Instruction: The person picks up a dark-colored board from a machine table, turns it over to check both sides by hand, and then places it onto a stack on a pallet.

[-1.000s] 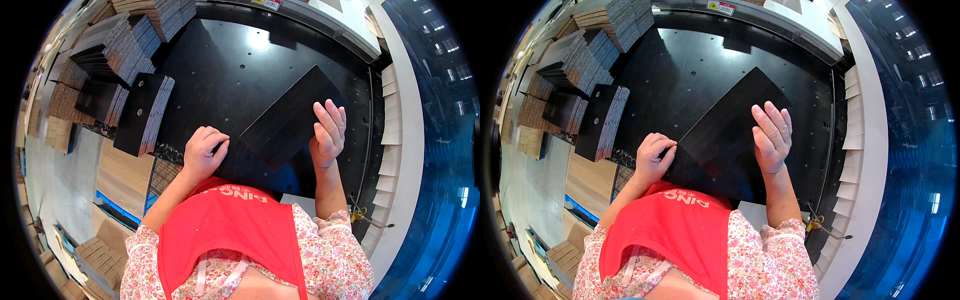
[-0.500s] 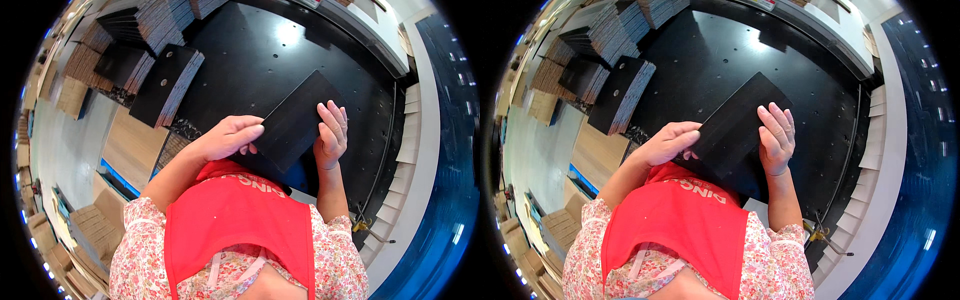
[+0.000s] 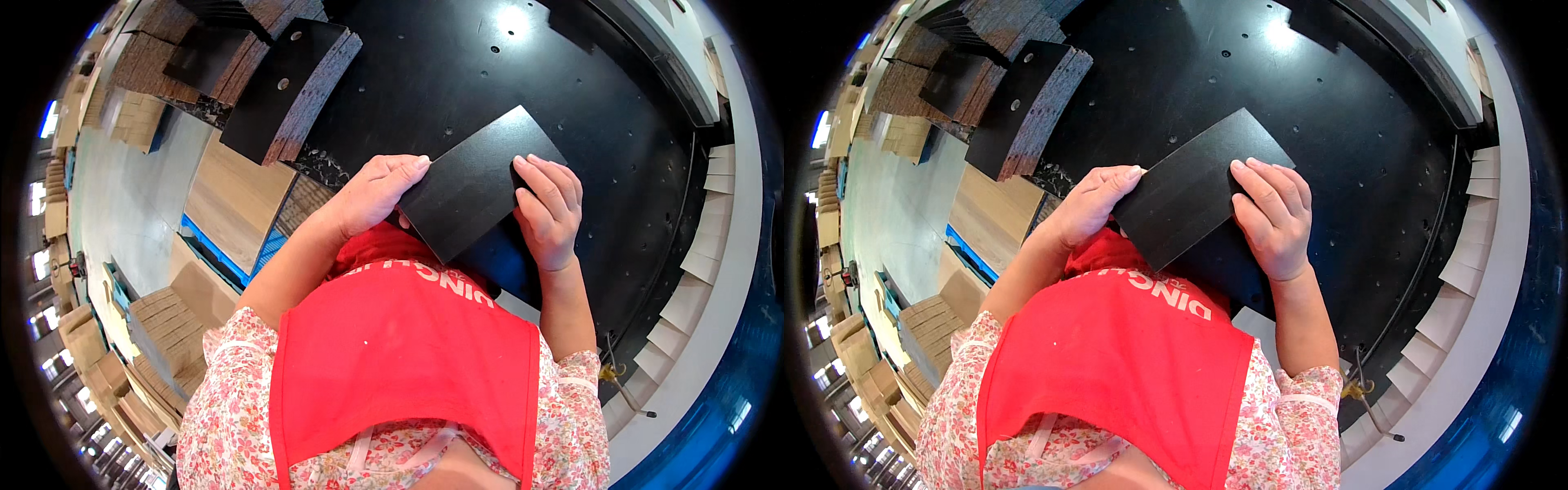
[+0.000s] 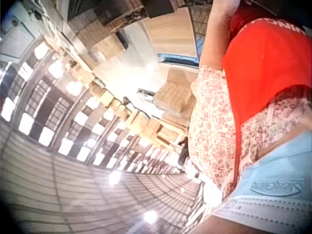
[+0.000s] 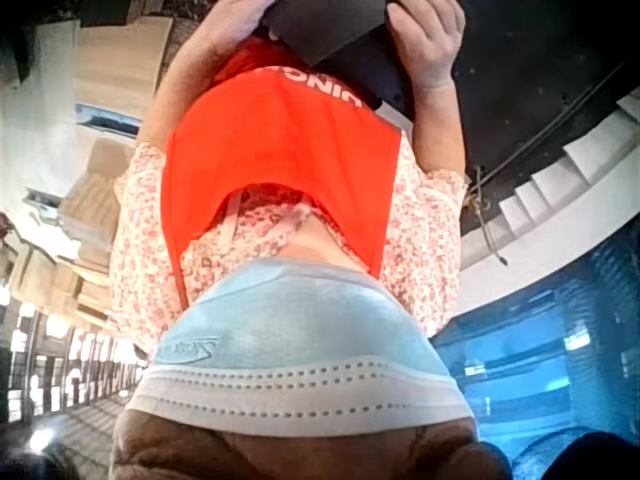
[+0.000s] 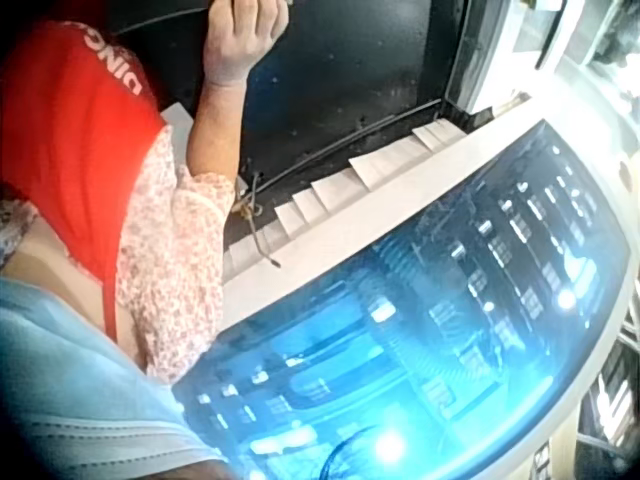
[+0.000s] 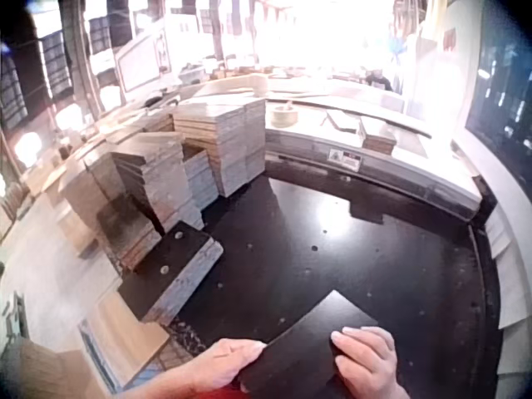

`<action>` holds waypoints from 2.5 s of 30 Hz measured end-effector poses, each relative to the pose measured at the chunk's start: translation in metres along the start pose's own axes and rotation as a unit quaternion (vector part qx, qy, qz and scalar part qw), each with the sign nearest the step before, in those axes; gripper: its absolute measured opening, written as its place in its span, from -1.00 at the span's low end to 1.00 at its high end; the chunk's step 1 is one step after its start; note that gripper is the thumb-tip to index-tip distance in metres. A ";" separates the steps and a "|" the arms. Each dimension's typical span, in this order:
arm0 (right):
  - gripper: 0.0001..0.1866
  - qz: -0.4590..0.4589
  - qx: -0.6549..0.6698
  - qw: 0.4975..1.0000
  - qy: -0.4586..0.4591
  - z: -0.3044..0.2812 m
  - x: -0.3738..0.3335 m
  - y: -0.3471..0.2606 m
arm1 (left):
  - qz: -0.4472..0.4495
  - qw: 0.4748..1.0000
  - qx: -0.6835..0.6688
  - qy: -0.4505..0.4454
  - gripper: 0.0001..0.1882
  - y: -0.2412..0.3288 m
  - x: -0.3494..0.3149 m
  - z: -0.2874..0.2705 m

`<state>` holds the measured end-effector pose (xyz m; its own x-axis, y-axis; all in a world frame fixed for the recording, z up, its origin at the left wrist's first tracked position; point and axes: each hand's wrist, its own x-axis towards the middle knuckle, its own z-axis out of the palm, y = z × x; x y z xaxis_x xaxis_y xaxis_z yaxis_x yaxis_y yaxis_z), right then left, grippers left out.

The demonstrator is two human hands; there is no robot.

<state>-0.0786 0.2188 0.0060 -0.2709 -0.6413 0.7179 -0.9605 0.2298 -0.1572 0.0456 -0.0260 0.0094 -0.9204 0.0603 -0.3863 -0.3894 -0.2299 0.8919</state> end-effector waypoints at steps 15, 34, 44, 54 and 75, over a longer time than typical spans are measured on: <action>-0.87 0.024 -0.030 0.999 -0.013 0.001 0.000 -0.005 | 0.098 0.995 0.027 0.001 -0.61 -0.018 0.002 -0.004; -0.80 0.198 0.185 0.953 0.137 0.011 -0.009 -0.019 | 0.156 0.978 -0.129 -0.048 -0.13 -0.016 0.005 -0.008; -0.77 0.531 0.660 0.519 0.110 0.009 -0.024 -0.020 | 0.182 0.977 0.107 0.019 -0.55 -0.007 -0.006 0.016; -0.62 0.543 0.642 0.538 0.058 0.002 -0.008 -0.026 | 0.141 0.989 0.033 0.040 -0.62 -0.009 -0.004 0.005; -0.58 0.531 0.657 0.518 -0.135 -0.017 0.000 -0.024 | 0.142 0.985 -0.079 0.060 -0.63 -0.017 -0.004 0.002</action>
<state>-0.0546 0.2259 0.0212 -0.5208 -0.7835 -0.3390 0.5722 -0.0257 -0.8197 0.0554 -0.0208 -0.0037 -0.9772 -0.1407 -0.1589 -0.0971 -0.3694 0.9242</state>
